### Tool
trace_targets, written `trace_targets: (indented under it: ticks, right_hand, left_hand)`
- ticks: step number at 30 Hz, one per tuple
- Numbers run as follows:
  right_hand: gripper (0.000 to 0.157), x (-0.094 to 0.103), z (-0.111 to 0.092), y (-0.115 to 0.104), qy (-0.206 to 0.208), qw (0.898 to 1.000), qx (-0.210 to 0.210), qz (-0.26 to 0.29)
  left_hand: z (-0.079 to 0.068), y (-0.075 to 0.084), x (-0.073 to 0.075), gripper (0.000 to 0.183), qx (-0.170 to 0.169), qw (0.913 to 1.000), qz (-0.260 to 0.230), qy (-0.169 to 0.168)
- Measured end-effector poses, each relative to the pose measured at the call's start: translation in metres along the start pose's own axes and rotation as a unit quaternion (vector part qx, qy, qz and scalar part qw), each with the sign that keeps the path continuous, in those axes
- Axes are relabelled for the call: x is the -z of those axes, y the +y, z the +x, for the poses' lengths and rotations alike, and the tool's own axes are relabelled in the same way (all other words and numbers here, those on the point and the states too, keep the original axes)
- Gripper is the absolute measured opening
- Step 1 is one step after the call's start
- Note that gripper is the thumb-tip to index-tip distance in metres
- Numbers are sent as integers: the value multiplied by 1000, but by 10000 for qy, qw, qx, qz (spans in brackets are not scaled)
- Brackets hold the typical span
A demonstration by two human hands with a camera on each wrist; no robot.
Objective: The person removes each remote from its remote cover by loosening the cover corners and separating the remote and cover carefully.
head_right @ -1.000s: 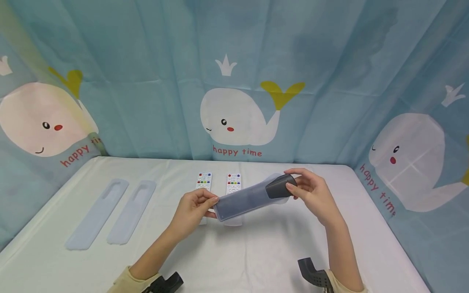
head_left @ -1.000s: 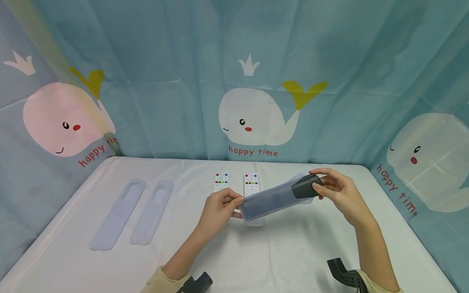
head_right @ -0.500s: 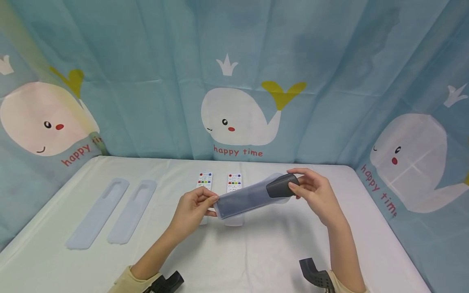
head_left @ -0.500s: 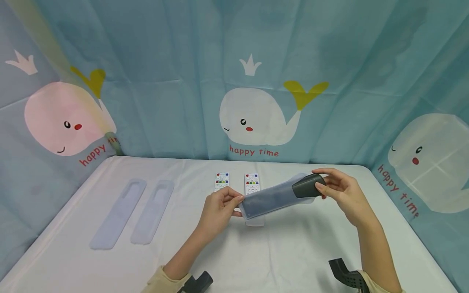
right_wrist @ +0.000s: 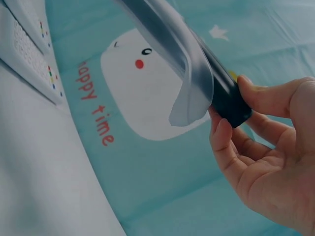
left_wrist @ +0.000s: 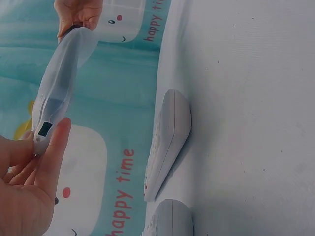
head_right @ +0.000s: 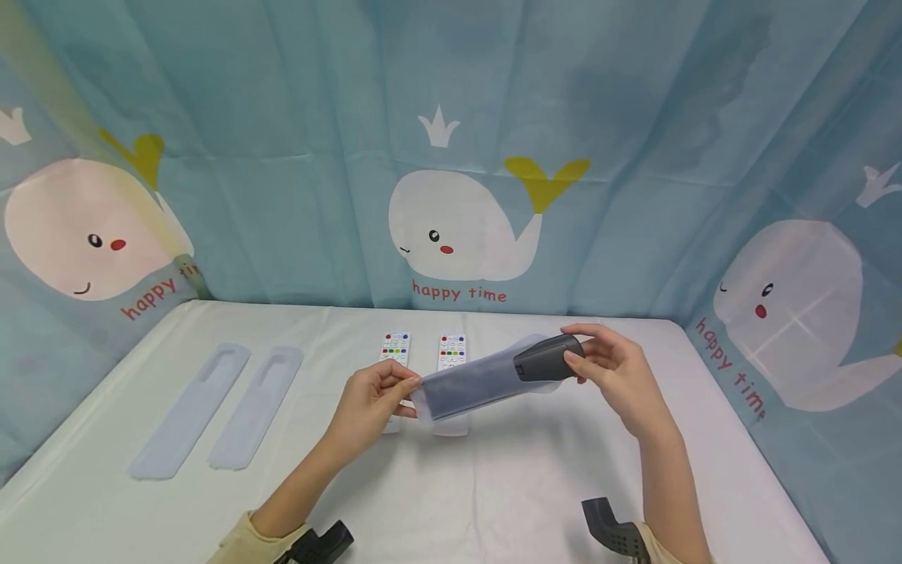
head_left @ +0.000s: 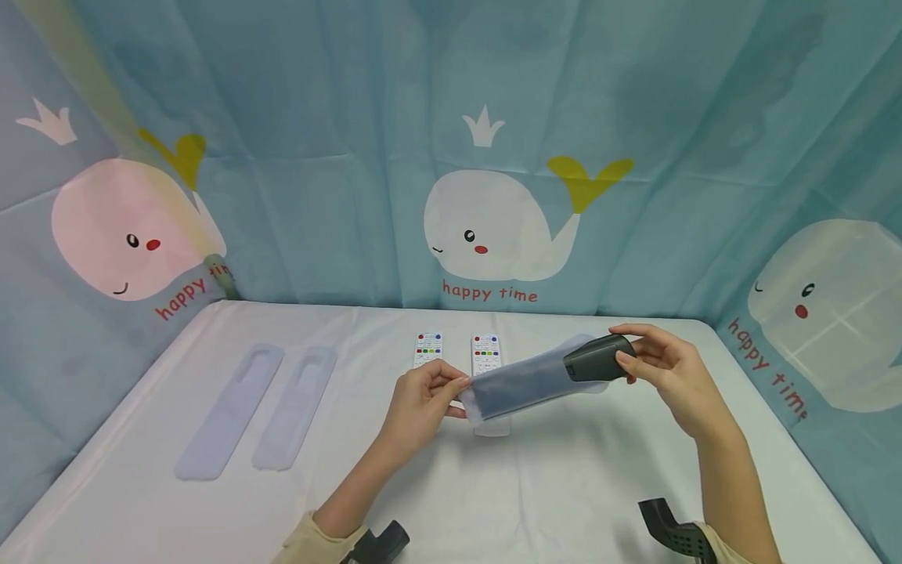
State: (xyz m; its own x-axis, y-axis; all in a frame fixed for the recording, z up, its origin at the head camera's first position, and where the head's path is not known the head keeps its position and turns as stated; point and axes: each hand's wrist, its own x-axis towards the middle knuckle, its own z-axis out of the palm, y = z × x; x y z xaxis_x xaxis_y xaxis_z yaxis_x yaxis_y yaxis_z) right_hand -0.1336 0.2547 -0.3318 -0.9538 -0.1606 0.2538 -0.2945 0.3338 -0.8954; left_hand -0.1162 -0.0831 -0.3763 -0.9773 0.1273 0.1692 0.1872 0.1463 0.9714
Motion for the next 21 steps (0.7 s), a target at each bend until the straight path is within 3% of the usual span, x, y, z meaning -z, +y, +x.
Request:
trace_targets:
  ticks: [15, 21]
  right_hand:
    - [41, 5, -3, 4, 25, 10000, 93, -4]
    - [39, 4, -2, 4, 63, 10000, 65, 21]
  left_hand:
    - [0, -1, 3, 8, 120, 9999, -47, 28]
    - [2, -4, 5, 16, 232, 9990, -284, -257]
